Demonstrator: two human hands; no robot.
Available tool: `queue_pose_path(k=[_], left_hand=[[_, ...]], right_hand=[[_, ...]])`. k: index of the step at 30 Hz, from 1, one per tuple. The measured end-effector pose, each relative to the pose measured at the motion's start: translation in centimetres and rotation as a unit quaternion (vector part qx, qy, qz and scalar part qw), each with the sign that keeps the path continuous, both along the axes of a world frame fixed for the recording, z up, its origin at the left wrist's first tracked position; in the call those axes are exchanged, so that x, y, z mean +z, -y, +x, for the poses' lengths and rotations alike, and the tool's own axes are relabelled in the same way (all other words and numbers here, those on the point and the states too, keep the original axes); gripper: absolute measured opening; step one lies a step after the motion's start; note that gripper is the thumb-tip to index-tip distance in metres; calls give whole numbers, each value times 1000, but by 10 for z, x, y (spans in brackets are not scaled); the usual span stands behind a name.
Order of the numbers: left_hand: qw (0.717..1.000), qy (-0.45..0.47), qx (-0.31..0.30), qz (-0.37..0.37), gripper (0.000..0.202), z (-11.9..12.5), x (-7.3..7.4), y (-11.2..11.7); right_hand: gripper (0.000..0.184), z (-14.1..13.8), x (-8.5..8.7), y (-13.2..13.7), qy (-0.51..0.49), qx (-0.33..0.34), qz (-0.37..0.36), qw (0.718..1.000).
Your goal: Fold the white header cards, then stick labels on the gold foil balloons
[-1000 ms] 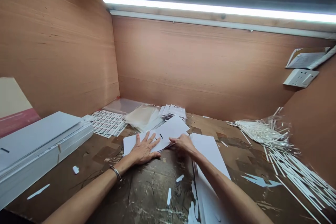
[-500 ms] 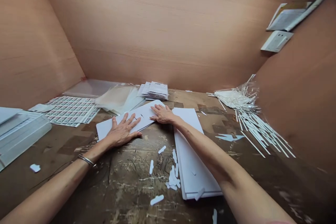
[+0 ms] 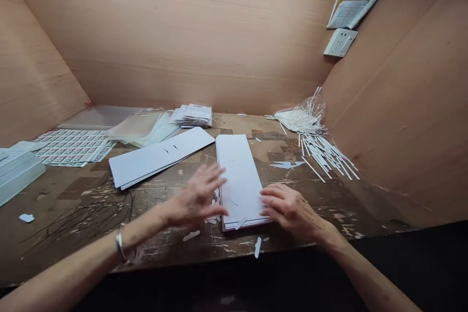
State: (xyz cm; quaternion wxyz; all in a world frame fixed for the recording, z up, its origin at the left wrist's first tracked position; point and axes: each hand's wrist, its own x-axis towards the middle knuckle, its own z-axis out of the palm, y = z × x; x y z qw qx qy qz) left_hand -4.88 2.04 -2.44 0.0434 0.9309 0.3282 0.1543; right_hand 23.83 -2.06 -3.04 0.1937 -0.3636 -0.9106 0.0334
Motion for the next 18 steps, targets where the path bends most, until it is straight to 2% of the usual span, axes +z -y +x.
queue_pose_path(k=[2,4,7,11,15,18], left_hand=[[999,-4,-36,-26,60,27,-5,20],[998,-9,-38,-45,59,39,-12,27],[997,-19,-38,-62,58,40,-18,24],[997,-20,-42,-60,57,36,-18,19],[997,-10,-57,-59,53,38,-17,17],[997,0,-62,-50,51,38,-14,14]], right_hand=[[12,-1,-4,5,28,13,15,999],[12,-3,-5,9,55,15,27,998],[15,-6,-3,14,121,24,51,991],[21,-10,7,18,213,52,93,971],[26,-12,18,15,216,114,136,960],[28,-11,20,11,216,111,139,960]])
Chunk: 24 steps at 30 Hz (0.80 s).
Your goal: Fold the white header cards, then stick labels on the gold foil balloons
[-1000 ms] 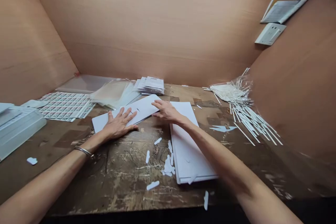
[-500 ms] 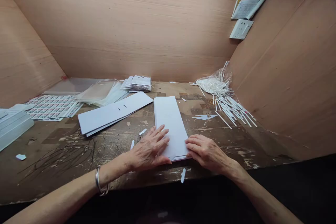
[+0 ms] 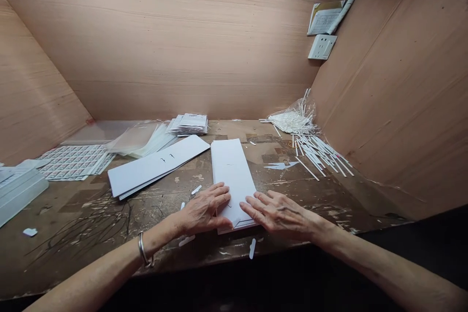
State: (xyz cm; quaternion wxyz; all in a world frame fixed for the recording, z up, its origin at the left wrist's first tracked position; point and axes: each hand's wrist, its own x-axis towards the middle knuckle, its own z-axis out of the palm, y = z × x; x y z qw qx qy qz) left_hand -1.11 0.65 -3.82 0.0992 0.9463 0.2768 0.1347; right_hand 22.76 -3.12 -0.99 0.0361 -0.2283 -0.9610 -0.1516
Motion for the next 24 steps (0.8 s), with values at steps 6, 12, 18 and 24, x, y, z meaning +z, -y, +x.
queue_pose_path(k=[6,12,18,24], left_hand=[[1000,14,-12,-1,45,-8,-1,-10],[948,183,258,-35,32,-6,-17,-36],[772,285,440,-360,26,7,-6,-74],[763,371,428,-310,22,19,5,-85]], right_hand=[[29,0,-11,-7,12,-47,-15,999],[28,-5,-23,-25,-71,-106,-45,991],[34,-8,-22,-44,-138,-170,-103,970],[33,-9,-24,-48,-145,-176,-140,964]])
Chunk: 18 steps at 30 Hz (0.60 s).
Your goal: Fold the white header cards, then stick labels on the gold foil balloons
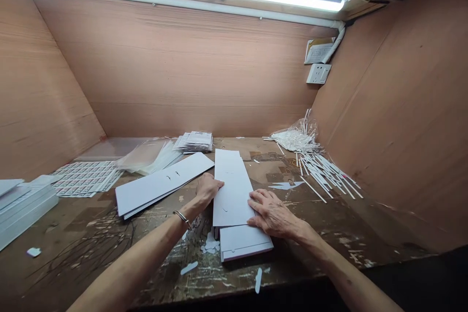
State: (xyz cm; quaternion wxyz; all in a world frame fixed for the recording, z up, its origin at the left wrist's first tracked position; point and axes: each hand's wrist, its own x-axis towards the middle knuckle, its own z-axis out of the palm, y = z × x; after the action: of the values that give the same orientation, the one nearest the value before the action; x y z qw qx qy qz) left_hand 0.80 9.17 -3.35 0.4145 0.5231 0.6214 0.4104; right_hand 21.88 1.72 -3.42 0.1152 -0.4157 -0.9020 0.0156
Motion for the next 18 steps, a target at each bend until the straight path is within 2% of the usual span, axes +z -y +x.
queue_pose_path(k=[3,4,5,6,8,10,12,13,15,18], left_hand=[[998,33,9,48,17,9,14,5],[996,59,0,63,15,13,20,8],[992,97,-19,75,15,16,26,13],[985,141,-46,84,16,18,32,18],[964,223,-115,86,18,22,41,32],[948,263,-168,67,19,22,46,46],[940,278,-194,39,19,22,48,56],[937,285,-199,24,19,21,48,60],[932,296,-208,-6,22,19,47,62],[931,287,-218,-49,26,15,43,60]], right_hand=[[36,1,-6,-4,-99,-30,-59,993],[39,2,-7,-7,-165,-60,-88,980],[41,3,-6,-11,-246,-100,-123,956],[44,5,-3,-16,-335,-137,-163,918],[45,7,7,-25,-499,-157,-250,815],[43,9,21,-31,-612,-101,-318,717],[36,7,33,-33,-673,-60,-344,652],[32,5,37,-32,-693,-64,-345,630],[27,-1,38,-30,-714,-93,-342,604],[21,-10,31,-25,-722,-112,-344,589]])
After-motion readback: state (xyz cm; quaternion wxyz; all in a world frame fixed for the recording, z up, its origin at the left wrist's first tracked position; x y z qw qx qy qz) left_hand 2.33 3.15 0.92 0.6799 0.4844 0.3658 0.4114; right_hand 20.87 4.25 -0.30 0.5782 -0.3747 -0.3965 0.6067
